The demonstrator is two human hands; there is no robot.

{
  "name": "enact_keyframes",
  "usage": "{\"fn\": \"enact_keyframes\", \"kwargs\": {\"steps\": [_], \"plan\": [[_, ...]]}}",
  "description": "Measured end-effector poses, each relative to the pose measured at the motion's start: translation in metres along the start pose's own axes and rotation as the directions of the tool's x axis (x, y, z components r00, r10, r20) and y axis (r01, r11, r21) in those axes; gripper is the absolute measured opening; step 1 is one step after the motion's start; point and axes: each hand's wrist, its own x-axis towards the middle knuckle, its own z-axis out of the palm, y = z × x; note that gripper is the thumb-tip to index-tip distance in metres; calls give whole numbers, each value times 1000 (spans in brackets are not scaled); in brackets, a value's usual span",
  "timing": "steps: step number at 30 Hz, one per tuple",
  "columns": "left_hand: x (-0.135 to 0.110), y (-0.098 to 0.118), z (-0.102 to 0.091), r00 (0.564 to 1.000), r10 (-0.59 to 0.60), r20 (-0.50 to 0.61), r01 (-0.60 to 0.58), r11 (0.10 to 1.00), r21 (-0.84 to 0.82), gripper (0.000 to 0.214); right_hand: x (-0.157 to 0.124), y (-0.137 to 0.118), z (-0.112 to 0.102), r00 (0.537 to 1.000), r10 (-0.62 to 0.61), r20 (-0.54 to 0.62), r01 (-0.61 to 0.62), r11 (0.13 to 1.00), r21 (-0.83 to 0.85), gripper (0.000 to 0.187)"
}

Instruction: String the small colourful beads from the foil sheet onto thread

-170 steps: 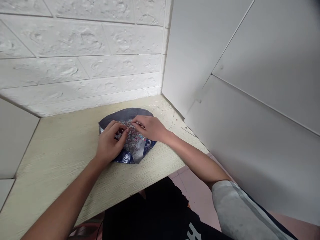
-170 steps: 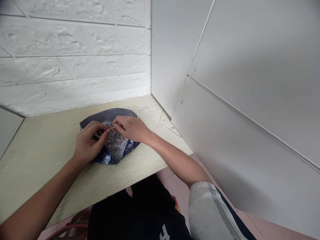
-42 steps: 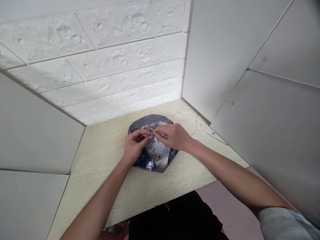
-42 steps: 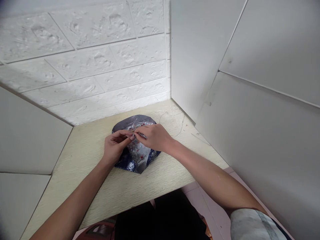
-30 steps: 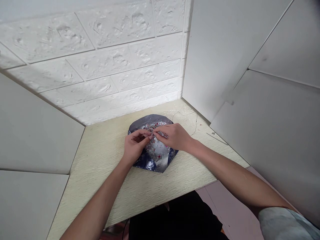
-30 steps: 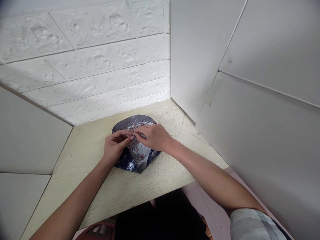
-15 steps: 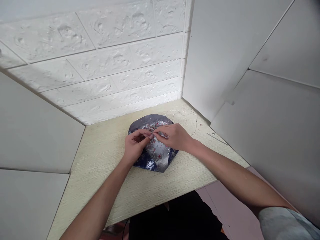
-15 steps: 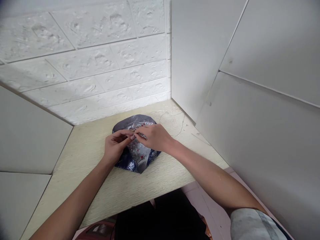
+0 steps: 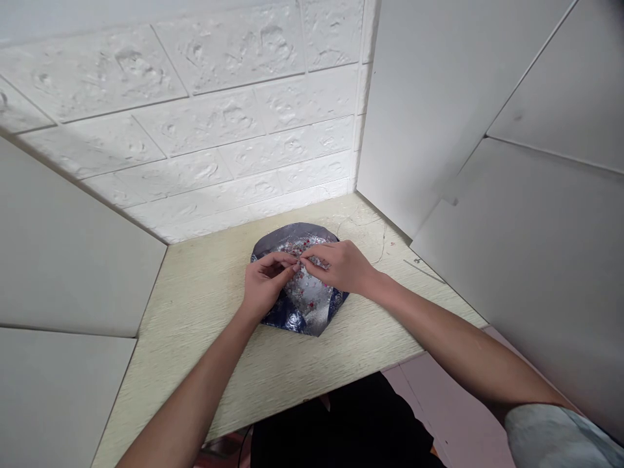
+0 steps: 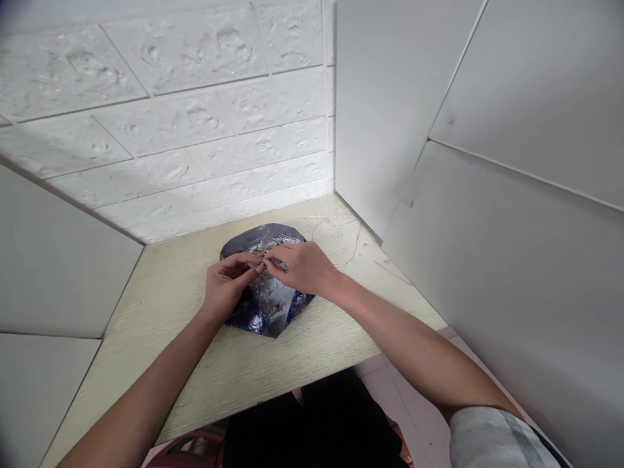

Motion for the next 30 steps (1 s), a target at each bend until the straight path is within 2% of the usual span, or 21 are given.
{"fn": "enact_keyframes", "kwargs": {"steps": [30], "plan": [[-2, 3, 2, 1000, -11, 7, 11, 1000, 2, 14, -1, 2, 1, 999, -36, 11, 37, 999, -13, 21]]}}
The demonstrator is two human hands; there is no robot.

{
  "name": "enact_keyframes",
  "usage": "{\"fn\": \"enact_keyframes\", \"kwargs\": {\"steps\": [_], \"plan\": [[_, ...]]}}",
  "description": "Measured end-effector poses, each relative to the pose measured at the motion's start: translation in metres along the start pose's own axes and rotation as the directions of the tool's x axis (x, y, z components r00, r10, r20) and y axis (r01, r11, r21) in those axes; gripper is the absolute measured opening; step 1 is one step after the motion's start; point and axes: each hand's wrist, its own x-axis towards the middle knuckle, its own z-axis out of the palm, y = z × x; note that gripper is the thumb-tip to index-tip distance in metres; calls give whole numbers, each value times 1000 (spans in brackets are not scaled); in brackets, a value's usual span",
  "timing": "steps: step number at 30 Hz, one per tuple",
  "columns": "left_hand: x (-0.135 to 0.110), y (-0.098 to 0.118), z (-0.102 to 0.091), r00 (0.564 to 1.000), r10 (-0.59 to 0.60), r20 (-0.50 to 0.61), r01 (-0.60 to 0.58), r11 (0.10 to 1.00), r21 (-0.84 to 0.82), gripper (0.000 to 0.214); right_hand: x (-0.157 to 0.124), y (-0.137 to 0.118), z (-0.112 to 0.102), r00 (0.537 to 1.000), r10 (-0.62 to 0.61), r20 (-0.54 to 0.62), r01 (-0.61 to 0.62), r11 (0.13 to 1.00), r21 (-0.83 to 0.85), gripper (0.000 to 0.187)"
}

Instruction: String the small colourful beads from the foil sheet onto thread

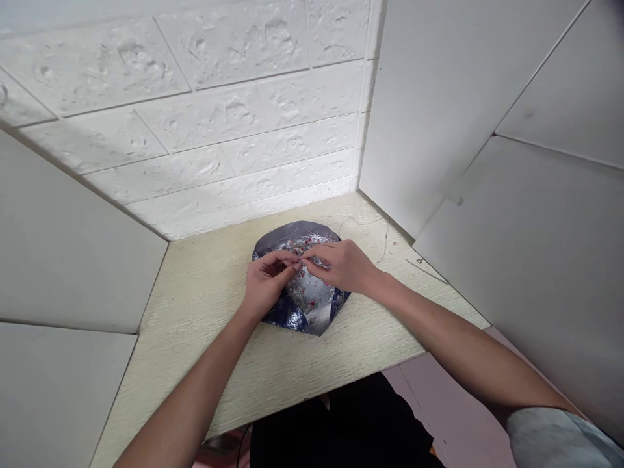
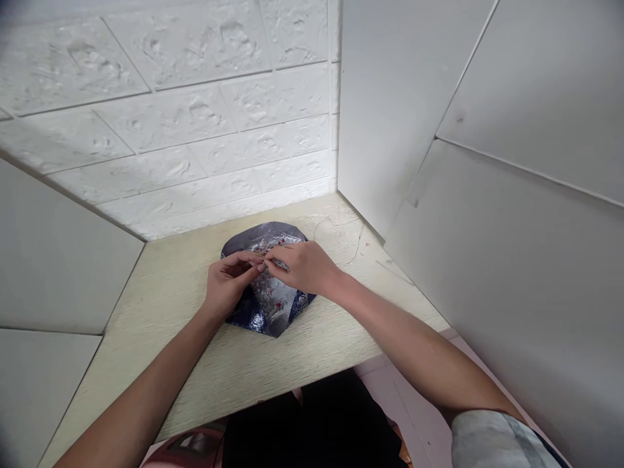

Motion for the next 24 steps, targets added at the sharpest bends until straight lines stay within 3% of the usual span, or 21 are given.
{"fn": "enact_keyframes", "kwargs": {"steps": [13, 24], "plan": [[1, -2, -1, 999, 32, -13, -32, 999, 6, 13, 0, 0, -1, 1000, 11, 26, -12, 1000, 5, 26], [1, -2, -2, 998, -41, -45, 40, 999, -10, 20, 0, -3, -3, 1000, 21, 21, -22, 999, 27, 24]]}}
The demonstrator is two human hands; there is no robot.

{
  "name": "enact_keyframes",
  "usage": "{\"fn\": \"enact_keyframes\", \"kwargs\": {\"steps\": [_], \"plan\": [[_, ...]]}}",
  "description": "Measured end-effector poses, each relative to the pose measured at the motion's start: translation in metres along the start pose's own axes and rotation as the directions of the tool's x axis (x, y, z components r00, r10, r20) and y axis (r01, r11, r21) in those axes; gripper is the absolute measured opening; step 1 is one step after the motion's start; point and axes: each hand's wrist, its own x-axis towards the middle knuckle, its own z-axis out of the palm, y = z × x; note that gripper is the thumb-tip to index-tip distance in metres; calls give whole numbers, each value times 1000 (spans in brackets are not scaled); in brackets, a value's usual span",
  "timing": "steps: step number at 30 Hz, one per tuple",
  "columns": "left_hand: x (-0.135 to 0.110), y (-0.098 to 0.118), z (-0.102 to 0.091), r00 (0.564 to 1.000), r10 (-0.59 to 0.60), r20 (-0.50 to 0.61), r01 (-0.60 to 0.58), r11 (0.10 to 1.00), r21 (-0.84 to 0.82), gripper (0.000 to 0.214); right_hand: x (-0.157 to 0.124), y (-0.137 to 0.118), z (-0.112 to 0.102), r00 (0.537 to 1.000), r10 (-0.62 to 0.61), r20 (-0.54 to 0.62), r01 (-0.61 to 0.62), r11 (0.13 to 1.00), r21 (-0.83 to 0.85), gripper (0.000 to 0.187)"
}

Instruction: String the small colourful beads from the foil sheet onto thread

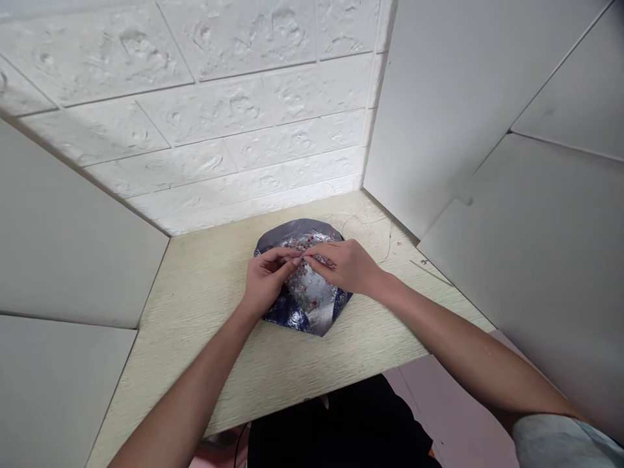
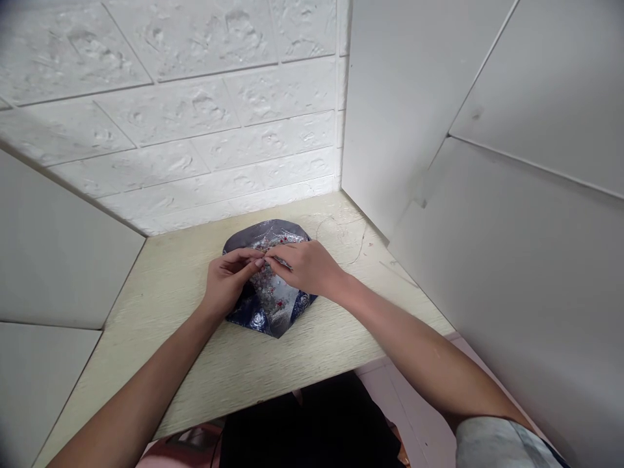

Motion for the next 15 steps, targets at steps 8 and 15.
{"fn": "enact_keyframes", "kwargs": {"steps": [8, 15], "plan": [[0, -1, -1, 1000, 0, 20, 1, 1000, -9, 19, -1, -1, 0, 1000, 7, -11, -6, 998, 56, 21], [-1, 0, 0, 1000, -9, 23, 9, 999, -35, 19, 1, -4, -1, 999, 29, -41, -28, 1000, 11, 19]]}}
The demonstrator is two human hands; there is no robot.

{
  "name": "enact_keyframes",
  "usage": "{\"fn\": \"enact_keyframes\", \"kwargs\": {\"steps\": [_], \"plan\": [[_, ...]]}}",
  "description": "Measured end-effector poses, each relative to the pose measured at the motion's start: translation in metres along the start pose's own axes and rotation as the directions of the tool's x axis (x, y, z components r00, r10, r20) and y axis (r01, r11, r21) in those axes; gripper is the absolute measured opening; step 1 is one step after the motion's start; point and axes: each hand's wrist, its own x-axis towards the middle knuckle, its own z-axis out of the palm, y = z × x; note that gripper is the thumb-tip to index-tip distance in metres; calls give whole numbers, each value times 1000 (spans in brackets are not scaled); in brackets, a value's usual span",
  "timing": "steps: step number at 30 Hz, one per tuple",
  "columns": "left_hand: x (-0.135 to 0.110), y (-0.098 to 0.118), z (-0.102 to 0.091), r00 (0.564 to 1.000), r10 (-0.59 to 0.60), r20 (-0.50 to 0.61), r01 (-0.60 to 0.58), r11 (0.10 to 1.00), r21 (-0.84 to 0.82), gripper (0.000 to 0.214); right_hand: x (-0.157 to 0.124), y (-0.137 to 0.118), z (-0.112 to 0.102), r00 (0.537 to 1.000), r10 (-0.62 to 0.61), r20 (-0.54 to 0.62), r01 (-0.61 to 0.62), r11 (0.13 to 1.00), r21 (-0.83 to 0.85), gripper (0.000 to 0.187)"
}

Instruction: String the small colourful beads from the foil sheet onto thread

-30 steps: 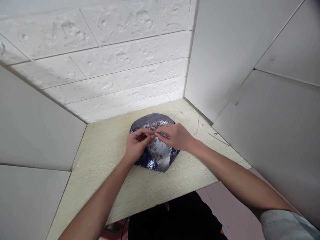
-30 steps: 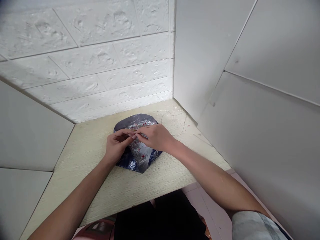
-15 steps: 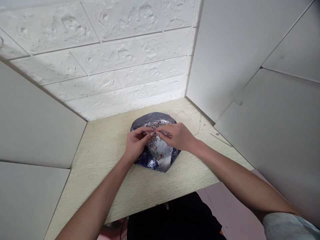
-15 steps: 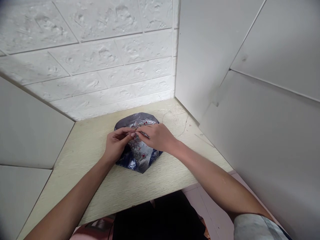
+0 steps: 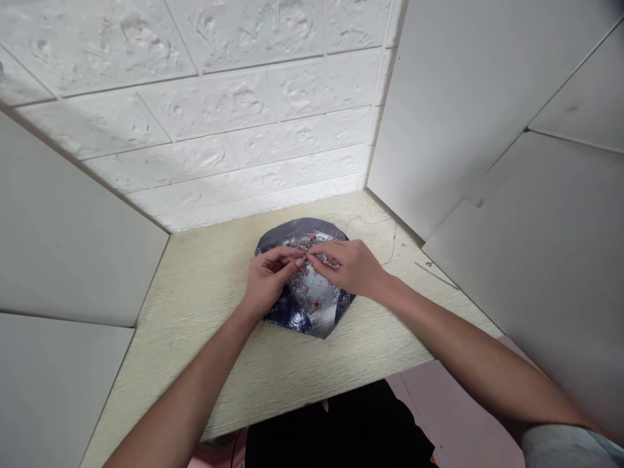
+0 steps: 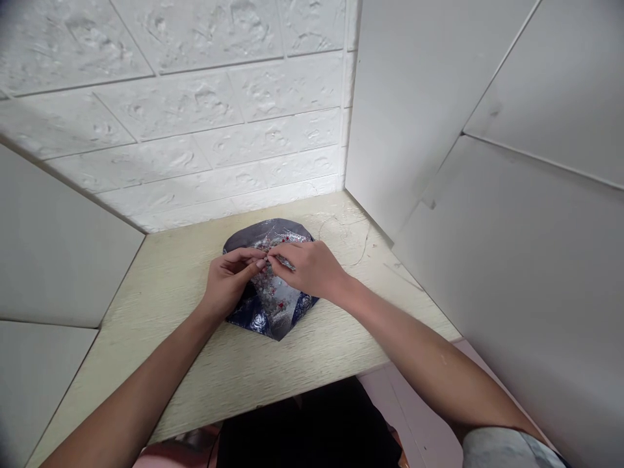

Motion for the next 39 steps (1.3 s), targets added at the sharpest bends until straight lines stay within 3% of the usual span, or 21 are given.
{"fn": "enact_keyframes", "kwargs": {"steps": [18, 26, 39], "plan": [[0, -1, 1, 1000, 21, -23, -22, 999, -33, 18, 0, -2, 0, 997, -62, -37, 62, 998, 18, 18], [-2, 5, 2, 999, -33, -29, 34, 999, 11, 15, -2, 0, 2, 991, -110, -82, 113, 993, 31, 15], [-2, 1, -2, 997, -46, 59, 50, 997, -63, 9, -3, 0, 3, 988, -120, -93, 123, 992, 22, 12]]}}
